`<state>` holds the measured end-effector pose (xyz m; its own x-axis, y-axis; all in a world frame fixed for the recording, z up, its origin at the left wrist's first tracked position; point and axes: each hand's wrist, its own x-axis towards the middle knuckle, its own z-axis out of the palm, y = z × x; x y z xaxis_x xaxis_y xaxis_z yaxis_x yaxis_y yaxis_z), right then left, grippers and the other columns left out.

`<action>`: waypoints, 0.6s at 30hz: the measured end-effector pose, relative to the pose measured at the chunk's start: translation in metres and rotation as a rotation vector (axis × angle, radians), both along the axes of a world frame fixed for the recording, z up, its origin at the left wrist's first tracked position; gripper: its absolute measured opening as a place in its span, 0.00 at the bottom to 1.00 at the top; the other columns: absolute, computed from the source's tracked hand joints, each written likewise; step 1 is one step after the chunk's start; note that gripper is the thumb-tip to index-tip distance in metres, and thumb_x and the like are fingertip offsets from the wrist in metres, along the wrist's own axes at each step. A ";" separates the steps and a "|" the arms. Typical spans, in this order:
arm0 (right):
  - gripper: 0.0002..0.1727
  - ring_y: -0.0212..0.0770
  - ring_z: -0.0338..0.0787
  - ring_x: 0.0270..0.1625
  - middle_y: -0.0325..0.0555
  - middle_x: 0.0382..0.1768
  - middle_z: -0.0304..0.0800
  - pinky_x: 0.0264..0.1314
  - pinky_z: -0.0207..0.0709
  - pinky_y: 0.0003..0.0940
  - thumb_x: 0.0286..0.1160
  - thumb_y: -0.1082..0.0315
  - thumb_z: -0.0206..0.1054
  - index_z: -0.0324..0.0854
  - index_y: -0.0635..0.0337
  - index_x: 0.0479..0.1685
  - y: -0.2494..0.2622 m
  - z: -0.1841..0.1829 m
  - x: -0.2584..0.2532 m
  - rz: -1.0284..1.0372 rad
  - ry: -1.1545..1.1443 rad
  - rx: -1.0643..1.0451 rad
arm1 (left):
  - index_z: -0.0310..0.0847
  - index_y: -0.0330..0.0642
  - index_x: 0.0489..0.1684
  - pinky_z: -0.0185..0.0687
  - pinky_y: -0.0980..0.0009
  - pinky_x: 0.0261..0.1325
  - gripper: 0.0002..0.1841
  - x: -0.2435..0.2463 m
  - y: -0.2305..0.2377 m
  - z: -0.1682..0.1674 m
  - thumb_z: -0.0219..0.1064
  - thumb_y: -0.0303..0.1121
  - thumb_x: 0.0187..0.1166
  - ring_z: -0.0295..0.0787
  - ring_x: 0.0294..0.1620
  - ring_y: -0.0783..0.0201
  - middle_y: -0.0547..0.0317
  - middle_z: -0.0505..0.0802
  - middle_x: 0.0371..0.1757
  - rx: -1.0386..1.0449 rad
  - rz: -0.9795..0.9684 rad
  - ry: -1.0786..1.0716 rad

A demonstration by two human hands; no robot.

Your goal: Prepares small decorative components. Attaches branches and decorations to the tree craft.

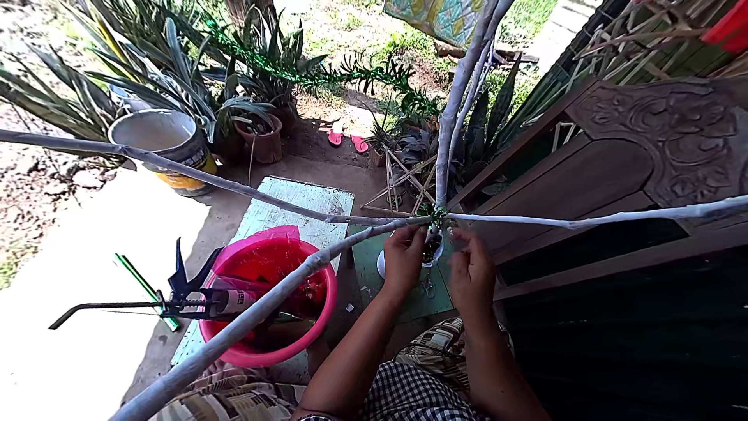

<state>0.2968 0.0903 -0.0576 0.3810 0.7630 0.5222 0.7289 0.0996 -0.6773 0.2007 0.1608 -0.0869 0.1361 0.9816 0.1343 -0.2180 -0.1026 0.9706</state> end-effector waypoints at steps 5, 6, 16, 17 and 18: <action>0.21 0.29 0.85 0.26 0.50 0.59 0.92 0.29 0.79 0.28 0.74 0.78 0.50 0.76 0.66 0.65 0.008 -0.005 0.006 0.088 0.043 0.117 | 0.91 0.36 0.40 0.83 0.73 0.45 0.08 0.005 -0.005 0.006 0.65 0.29 0.85 0.87 0.34 0.74 0.62 0.93 0.34 -0.083 0.038 -0.082; 0.21 0.30 0.85 0.25 0.50 0.61 0.92 0.28 0.79 0.29 0.73 0.79 0.51 0.75 0.66 0.65 0.010 -0.007 0.006 0.092 0.045 0.134 | 0.91 0.37 0.39 0.83 0.72 0.45 0.08 0.005 -0.007 0.008 0.65 0.28 0.85 0.87 0.34 0.74 0.63 0.93 0.33 -0.100 0.046 -0.086; 0.32 0.44 0.86 0.27 0.50 0.47 0.93 0.27 0.79 0.43 0.70 0.58 0.78 0.74 0.66 0.68 0.033 0.003 -0.006 0.022 0.035 0.052 | 0.91 0.36 0.41 0.83 0.77 0.42 0.08 0.013 -0.014 0.008 0.64 0.24 0.84 0.87 0.33 0.77 0.64 0.93 0.32 -0.058 0.140 -0.081; 0.32 0.45 0.87 0.28 0.50 0.45 0.93 0.27 0.80 0.45 0.69 0.56 0.79 0.74 0.66 0.68 0.035 0.005 -0.006 0.012 0.023 0.042 | 0.91 0.36 0.41 0.84 0.76 0.43 0.08 0.013 -0.014 0.006 0.63 0.22 0.83 0.88 0.34 0.77 0.64 0.93 0.33 -0.036 0.145 -0.075; 0.33 0.46 0.87 0.28 0.49 0.44 0.93 0.27 0.80 0.46 0.69 0.56 0.79 0.74 0.65 0.68 0.036 0.007 -0.006 0.005 0.013 0.028 | 0.91 0.35 0.42 0.85 0.76 0.45 0.09 0.013 -0.013 0.004 0.62 0.21 0.82 0.88 0.36 0.77 0.64 0.94 0.34 -0.014 0.153 -0.070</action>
<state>0.2911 0.1264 -0.0501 0.3844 0.7497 0.5387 0.7195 0.1224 -0.6837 0.2142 0.1476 -0.0833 -0.0244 0.9919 0.1247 -0.2680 -0.1266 0.9551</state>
